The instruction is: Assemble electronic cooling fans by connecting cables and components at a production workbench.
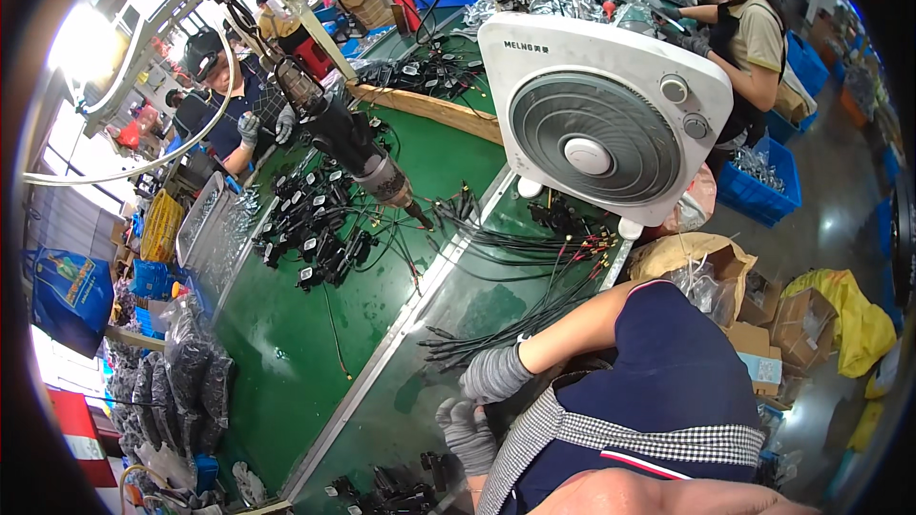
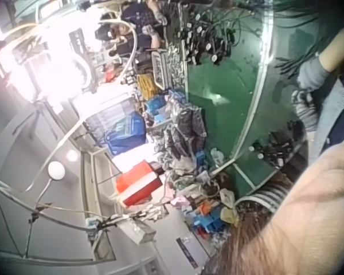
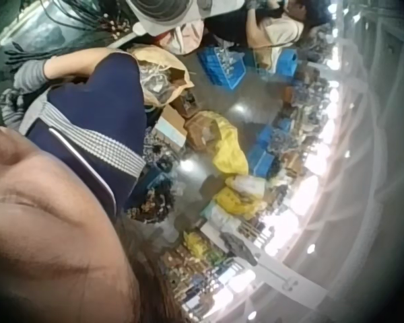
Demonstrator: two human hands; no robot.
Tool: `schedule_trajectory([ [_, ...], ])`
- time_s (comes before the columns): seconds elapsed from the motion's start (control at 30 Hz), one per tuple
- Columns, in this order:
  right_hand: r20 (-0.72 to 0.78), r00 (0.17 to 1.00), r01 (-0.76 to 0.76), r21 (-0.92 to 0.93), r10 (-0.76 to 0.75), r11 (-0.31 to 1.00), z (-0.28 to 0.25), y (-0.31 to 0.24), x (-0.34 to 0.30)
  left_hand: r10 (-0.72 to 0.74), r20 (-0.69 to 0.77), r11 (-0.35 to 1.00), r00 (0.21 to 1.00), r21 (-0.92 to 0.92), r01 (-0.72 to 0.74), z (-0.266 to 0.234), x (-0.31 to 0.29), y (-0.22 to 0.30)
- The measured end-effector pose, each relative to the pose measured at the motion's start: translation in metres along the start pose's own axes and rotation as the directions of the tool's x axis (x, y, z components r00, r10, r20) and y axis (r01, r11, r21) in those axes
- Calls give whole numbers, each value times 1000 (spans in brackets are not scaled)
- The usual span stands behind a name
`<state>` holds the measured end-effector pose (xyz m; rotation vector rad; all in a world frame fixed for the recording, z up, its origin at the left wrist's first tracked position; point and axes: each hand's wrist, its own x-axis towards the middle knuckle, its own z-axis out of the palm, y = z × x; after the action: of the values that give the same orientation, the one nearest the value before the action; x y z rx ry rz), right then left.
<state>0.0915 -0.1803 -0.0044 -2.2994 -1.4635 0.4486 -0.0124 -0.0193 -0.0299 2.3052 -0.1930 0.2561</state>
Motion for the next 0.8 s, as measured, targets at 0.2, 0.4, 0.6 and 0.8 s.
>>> schedule_trajectory([
  [0.2, -106, 994, -30, -40, 25, 999, -11, -12, -5, -117, 30, 993, 993, 11, 117, -3, -2, -5],
  [0.4, -50, 999, 15, -99, -20, 995, -11, -10, -4, -37, -37, 993, 999, -114, 33, 1, 0, -2],
  [0.6, -168, 986, 1, -71, -13, 997, -5, -11, -2, -136, 34, 991, 990, 4, 135, -2, -3, -12],
  [0.8, -53, 999, 2, -15, -3, 1000, -9, -9, 0, -157, 62, 960, 986, -225, 167, 3, -6, -20],
])
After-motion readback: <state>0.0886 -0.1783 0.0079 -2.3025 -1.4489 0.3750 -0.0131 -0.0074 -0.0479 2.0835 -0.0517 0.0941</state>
